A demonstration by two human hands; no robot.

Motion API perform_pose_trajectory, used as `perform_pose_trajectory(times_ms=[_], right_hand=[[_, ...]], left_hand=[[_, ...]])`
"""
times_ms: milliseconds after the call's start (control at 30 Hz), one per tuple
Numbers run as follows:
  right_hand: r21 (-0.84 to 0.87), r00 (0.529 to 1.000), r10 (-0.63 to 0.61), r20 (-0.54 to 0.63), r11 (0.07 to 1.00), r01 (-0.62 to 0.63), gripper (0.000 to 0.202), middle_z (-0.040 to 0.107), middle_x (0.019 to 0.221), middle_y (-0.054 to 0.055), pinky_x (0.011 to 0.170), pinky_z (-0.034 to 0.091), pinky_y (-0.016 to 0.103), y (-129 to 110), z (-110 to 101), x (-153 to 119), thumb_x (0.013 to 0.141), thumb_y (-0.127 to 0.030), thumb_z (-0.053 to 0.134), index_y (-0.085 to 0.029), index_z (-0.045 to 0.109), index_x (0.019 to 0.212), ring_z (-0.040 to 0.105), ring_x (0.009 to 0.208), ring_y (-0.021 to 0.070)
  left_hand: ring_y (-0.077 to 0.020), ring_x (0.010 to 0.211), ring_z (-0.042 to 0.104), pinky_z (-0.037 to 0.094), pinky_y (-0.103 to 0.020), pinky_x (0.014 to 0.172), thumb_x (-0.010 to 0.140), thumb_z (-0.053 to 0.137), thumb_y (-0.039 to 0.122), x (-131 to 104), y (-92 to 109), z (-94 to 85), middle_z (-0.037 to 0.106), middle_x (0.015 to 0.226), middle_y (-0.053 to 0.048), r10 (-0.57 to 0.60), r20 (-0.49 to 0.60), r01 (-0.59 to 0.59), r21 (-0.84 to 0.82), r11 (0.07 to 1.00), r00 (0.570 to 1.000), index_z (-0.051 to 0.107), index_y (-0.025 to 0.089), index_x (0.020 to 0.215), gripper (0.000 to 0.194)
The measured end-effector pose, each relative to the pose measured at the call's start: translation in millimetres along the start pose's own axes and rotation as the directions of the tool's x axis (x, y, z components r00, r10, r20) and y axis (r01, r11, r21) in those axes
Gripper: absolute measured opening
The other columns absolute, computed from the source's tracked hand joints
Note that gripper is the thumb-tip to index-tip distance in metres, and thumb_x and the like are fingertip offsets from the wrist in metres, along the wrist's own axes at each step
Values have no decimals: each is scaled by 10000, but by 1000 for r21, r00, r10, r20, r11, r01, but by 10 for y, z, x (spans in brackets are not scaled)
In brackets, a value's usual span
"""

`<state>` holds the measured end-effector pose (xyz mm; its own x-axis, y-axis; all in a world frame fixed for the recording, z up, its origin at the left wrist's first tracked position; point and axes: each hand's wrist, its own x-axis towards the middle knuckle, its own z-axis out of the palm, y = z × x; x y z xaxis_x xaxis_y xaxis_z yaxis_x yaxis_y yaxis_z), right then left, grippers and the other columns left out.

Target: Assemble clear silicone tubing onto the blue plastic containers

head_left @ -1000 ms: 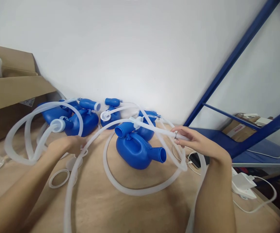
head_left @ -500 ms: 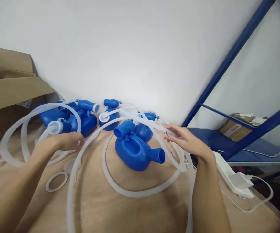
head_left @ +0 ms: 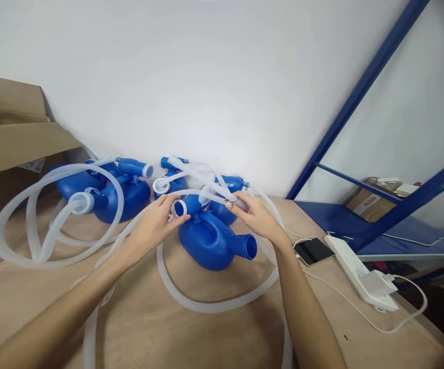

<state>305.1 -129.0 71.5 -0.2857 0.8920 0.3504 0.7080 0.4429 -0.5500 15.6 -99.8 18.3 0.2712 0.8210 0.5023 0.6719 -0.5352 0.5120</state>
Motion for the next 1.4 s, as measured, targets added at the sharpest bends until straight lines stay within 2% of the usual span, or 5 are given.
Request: perform_pose_trajectory(times_ms=[467,700,933,1167,1400], right_hand=[[-528,946,324,20,807,-265,274,762,1034,86,715,445,311,-558,297,-121,1109,-365,405,-215,624,1177,722,944,270],[-724,961,266,-73,648,-234,421,681,1280,188,868,549,391,-647,817,-131,1119,-288,289,-200,539,1447,706,1123,303],[-745,950,308,40,643,-177,423,769,1037,113,787,545,352,-443,792,-74,1117,-316,346,-305,497,1512,753,984,278],[-477,983,164,80,873,-107,304,733,1228,106,890,509,357,-181,412,-18,1088,-310,422,-227,629,1294,696,1088,269],[253,1000,10,-16,967,-5,265,744,1009,53,898,548,352,-222,90,-45,1050,-421,493,-209,630,1131,715,967,219]], left_hand=[[-275,915,735,616,-438,844,915,683,500,94,-157,412,696,1269,-136,-16,-207,2,-70,998,978,618,173,1329,532],[-195,761,719,623,-346,743,900,709,488,94,-216,337,699,1210,-87,103,-204,-118,-62,991,974,714,202,1183,402],[-205,774,711,582,-305,667,923,656,515,140,-147,-90,724,1134,-95,350,-38,-343,134,930,936,731,206,1147,389],[-212,672,668,585,-302,602,727,778,647,218,-180,-912,741,890,-34,182,190,-190,26,981,965,814,288,1091,513],[-230,803,718,630,-288,639,676,855,587,171,-106,-951,781,1046,-42,68,97,-42,-247,968,993,822,313,1106,511]])
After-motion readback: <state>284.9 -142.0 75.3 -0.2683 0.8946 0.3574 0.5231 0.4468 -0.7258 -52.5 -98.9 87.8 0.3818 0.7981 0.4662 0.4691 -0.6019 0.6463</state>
